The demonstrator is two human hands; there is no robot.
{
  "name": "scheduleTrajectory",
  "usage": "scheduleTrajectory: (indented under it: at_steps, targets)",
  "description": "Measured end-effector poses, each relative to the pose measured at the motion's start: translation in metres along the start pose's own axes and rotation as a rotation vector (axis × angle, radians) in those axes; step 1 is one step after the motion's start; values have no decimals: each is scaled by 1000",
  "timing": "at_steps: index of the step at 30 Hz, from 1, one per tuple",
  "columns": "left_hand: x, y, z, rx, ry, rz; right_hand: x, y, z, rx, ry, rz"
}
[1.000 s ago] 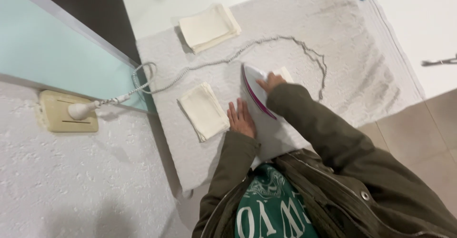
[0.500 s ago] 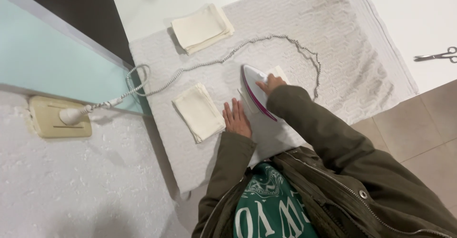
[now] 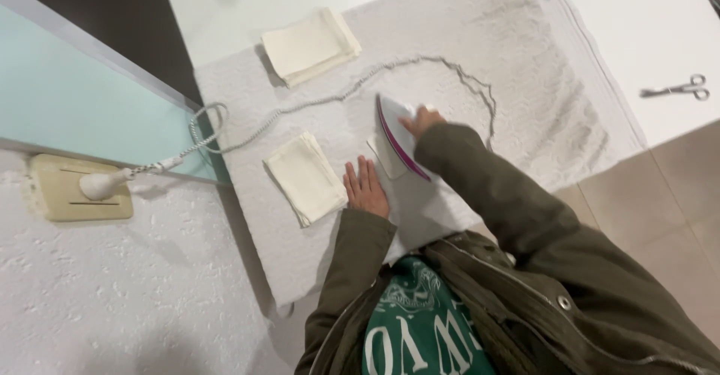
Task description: Ironing small pieces of white fabric on an ironing board.
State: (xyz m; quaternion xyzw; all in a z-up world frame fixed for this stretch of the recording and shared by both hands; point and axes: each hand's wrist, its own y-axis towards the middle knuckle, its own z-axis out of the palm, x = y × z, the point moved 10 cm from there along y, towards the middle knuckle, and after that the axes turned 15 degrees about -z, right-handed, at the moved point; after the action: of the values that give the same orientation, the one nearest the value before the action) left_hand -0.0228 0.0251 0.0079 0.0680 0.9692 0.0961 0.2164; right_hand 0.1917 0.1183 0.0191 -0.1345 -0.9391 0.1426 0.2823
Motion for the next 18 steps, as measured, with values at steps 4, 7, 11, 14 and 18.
scheduleTrajectory:
  at_steps: [4,7,11,14,18]
  targets:
    - [-4,4,-4,15,46,-11,-19,9,6,14,61,43]
    - [-8,6,-8,71,24,-1,-44,14,24,-1,6,6]
    - [-15,14,3,77,79,-21,-40,22,19,-58,-51,-9]
    - [-35,35,7,75,65,11,-38,22,9,-75,-55,-9]
    - [-37,51,22,95,-53,35,-61,24,25,-69,-36,-32]
